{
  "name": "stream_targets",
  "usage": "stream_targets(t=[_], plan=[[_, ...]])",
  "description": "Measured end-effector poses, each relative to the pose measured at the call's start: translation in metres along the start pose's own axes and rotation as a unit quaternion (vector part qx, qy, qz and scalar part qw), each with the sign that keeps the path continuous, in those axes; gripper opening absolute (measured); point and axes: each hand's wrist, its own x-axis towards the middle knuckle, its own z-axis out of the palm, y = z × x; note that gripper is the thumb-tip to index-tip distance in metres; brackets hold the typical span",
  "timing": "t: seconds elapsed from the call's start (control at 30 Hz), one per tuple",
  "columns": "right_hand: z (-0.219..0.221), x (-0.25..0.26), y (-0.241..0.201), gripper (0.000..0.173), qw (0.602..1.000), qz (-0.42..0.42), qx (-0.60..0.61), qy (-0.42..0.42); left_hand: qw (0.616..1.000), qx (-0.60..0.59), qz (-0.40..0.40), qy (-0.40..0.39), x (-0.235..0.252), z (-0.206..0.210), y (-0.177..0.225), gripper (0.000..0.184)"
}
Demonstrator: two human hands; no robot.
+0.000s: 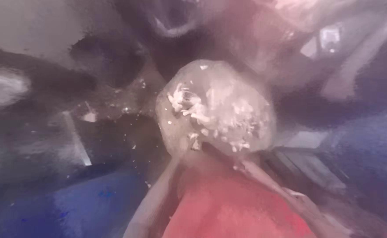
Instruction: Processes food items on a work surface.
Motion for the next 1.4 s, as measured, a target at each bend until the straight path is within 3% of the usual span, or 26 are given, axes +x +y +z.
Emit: stream_targets(t=[0.1, 0.2, 0.23, 0.37, 0.47, 0.57, 0.67, 0.77, 0.83, 0.9, 0.97, 1.03, 1.13, 1.17, 1.27, 1.3, 1.4], plan=[[-0.004, -0.008, -0.027, 0.063, 0.999, -0.014, 0.041, 0.016, 0.988, -0.150, -0.013, 0.040, -0.010, -0.005, -0.002, 0.038], [0.005, -0.008, -0.047, 0.059, 0.987, -0.089, 0.132, 0.022, 0.925, -0.365, -0.002, 0.110, -0.046, -0.010, -0.032, 0.017], [0.006, -0.001, -0.052, 0.058, 0.983, -0.109, 0.143, 0.024, 0.919, -0.377, -0.007, 0.112, -0.054, -0.013, -0.044, 0.014], [0.021, 0.025, -0.048, 0.065, 0.992, -0.040, 0.110, -0.045, 0.967, -0.234, -0.030, 0.100, -0.064, -0.011, -0.092, 0.027], [0.022, 0.031, -0.044, 0.065, 0.994, -0.014, 0.098, -0.037, 0.992, -0.069, 0.041, 0.098, -0.046, -0.017, -0.073, 0.046], [0.014, 0.020, -0.074, 0.058, 0.994, -0.034, 0.104, 0.002, 0.979, 0.082, 0.123, 0.144, -0.009, -0.007, -0.068, 0.048], [0.009, 0.011, -0.104, 0.049, 0.983, -0.083, 0.158, 0.050, 0.974, 0.086, 0.154, 0.145, -0.009, -0.016, -0.063, 0.047], [0.019, 0.008, -0.117, 0.047, 0.987, -0.063, 0.118, 0.086, 0.998, -0.024, 0.047, 0.026, -0.042, -0.024, -0.063, 0.046], [0.028, 0.027, -0.105, 0.052, 0.994, -0.058, 0.068, 0.056, 0.982, -0.182, -0.034, -0.022, -0.050, -0.011, -0.086, 0.047], [0.030, 0.034, -0.101, 0.057, 0.996, -0.051, 0.066, 0.021, 0.944, -0.321, -0.075, -0.014, -0.063, 0.007, -0.107, 0.047], [0.022, 0.018, -0.125, 0.056, 0.995, -0.055, 0.081, 0.009, 0.913, -0.397, -0.092, 0.029, -0.079, 0.017, -0.118, 0.048], [0.014, -0.010, -0.157, 0.051, 0.986, -0.129, 0.105, 0.020, 0.891, -0.440, -0.093, 0.064, -0.088, 0.027, -0.128, 0.043], [0.018, -0.018, -0.184, 0.073, 0.939, -0.322, 0.098, 0.073, 0.862, -0.491, -0.093, 0.086, -0.085, 0.031, -0.129, 0.032], [0.023, -0.011, -0.184, 0.075, 0.936, -0.334, 0.075, 0.084, 0.862, -0.489, -0.094, 0.094, -0.084, 0.031, -0.129, 0.030], [0.026, 0.033, -0.167, 0.059, 0.985, -0.156, -0.072, -0.027, 0.864, -0.487, -0.071, 0.102, -0.080, 0.038, -0.134, 0.030], [0.030, 0.044, -0.159, 0.059, 0.987, -0.116, -0.106, -0.024, 0.861, -0.494, -0.078, 0.095, -0.081, 0.039, -0.133, 0.031], [0.036, 0.030, -0.166, 0.057, 0.981, -0.118, -0.146, 0.050, 0.851, -0.511, -0.085, 0.087, -0.092, 0.045, -0.140, 0.030]])
